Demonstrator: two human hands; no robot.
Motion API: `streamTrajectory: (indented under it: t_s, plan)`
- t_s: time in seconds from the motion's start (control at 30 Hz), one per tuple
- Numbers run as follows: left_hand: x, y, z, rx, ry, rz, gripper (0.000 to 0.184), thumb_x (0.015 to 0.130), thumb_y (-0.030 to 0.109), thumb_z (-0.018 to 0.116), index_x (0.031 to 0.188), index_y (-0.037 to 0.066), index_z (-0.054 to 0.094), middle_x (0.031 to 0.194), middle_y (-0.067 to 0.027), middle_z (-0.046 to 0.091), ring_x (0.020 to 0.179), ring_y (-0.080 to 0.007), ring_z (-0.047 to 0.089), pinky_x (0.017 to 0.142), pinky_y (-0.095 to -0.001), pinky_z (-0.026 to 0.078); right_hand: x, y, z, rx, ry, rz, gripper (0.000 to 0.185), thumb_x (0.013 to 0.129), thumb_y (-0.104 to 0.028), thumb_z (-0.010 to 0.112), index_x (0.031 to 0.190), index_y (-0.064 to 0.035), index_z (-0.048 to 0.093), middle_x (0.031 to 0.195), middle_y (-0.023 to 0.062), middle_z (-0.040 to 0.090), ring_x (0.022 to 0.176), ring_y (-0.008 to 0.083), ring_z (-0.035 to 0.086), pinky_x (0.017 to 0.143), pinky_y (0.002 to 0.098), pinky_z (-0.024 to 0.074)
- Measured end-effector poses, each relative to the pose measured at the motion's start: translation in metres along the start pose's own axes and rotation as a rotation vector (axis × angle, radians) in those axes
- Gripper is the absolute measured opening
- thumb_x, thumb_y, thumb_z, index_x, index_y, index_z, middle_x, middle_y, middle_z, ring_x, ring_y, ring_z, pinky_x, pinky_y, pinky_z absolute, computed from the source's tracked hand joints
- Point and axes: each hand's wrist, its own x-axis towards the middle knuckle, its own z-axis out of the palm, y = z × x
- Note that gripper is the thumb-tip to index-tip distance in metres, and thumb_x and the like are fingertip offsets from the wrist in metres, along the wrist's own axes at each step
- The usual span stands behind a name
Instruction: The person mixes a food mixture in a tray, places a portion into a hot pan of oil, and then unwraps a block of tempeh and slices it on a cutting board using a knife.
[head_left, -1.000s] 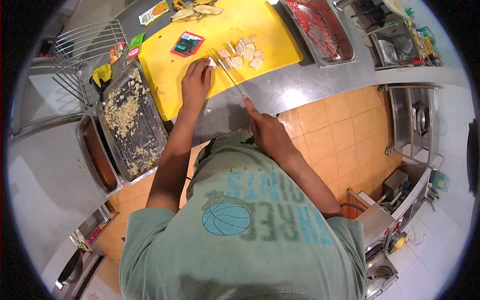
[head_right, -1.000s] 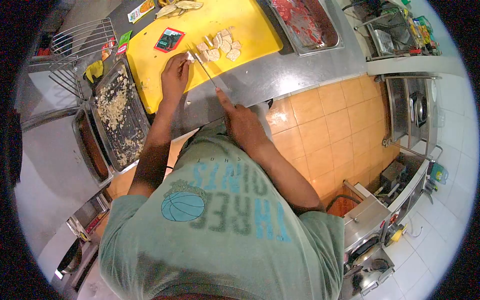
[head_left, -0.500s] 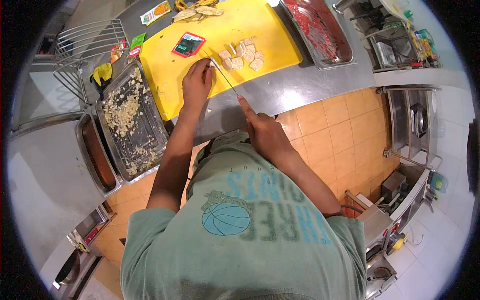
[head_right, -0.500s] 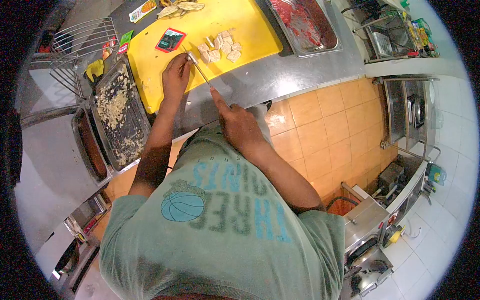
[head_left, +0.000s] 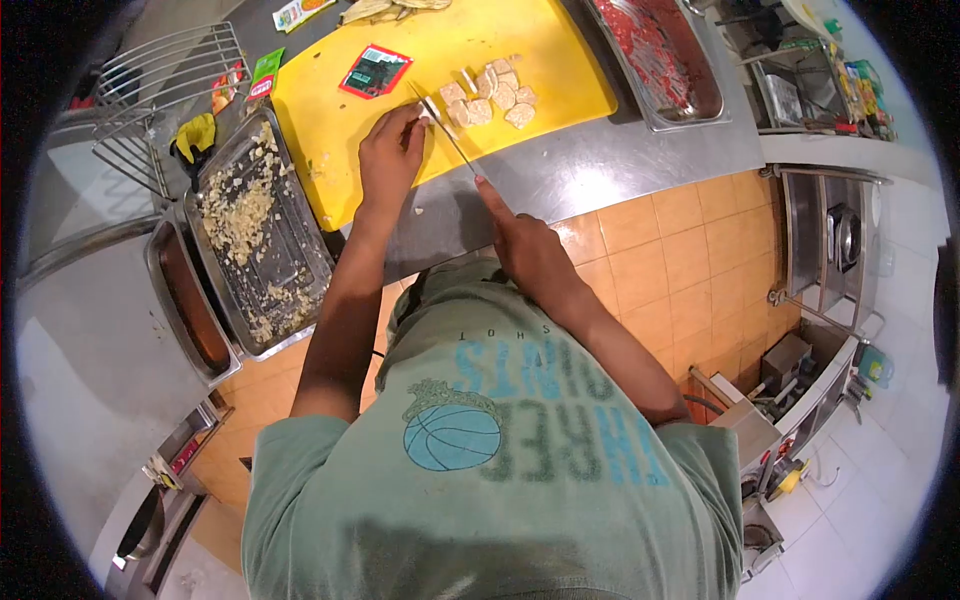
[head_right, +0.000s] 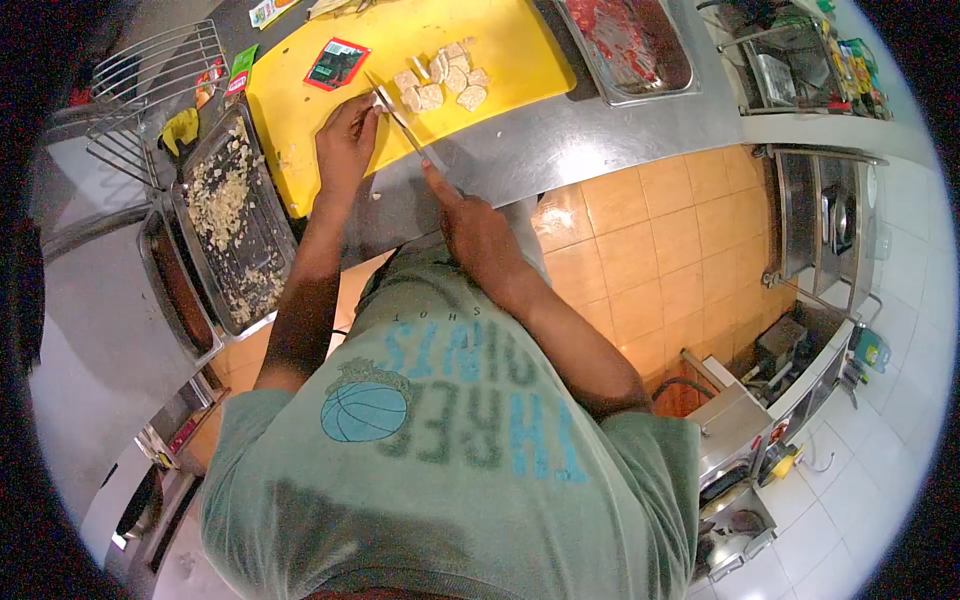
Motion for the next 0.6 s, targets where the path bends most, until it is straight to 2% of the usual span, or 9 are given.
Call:
streamTrajectory:
  t_s: [0.17,0.27,0.6]
  plan:
    - [-0.001,0.006,0.001,-0.026,0.018,-0.031,0.02,0.081,0.005,0.067,0.1,-0.002,0.063,0.101,-0.0149,0.066,0.082,-0.0248,0.068,0.069,-0.03,0.058,0.0,-0.001,-0.005,0.007,0.036,-0.051,0.07,0.084,-0.001,0.052,0.146,-0.0205,0.025,0.072,0.0258,0.059,0.068,0.0426,0.059,0.066,0.0484,0.0471]
    - [-0.002,0.002,0.004,-0.038,0.027,-0.023,0.022,0.08,0.005,0.068,0.101,-0.002,0.063,0.102,-0.0143,0.065,0.084,-0.0243,0.068,0.07,-0.0297,0.058,0.001,0.004,-0.01,-0.006,0.01,-0.09,0.066,0.086,-0.005,0.05,0.146,-0.0168,0.022,0.081,0.0277,0.061,0.072,0.0437,0.061,0.065,0.0514,0.0492]
    - [-0.002,0.004,0.005,-0.013,0.048,-0.051,0.026,0.078,0.005,0.069,0.103,-0.001,0.063,0.103,-0.0147,0.065,0.084,-0.0253,0.067,0.071,-0.0301,0.059,-0.019,0.009,-0.022,-0.022,0.008,-0.022,0.069,0.085,-0.007,0.053,0.146,-0.0189,0.024,0.079,0.0263,0.06,0.071,0.0426,0.06,0.068,0.05,0.0488]
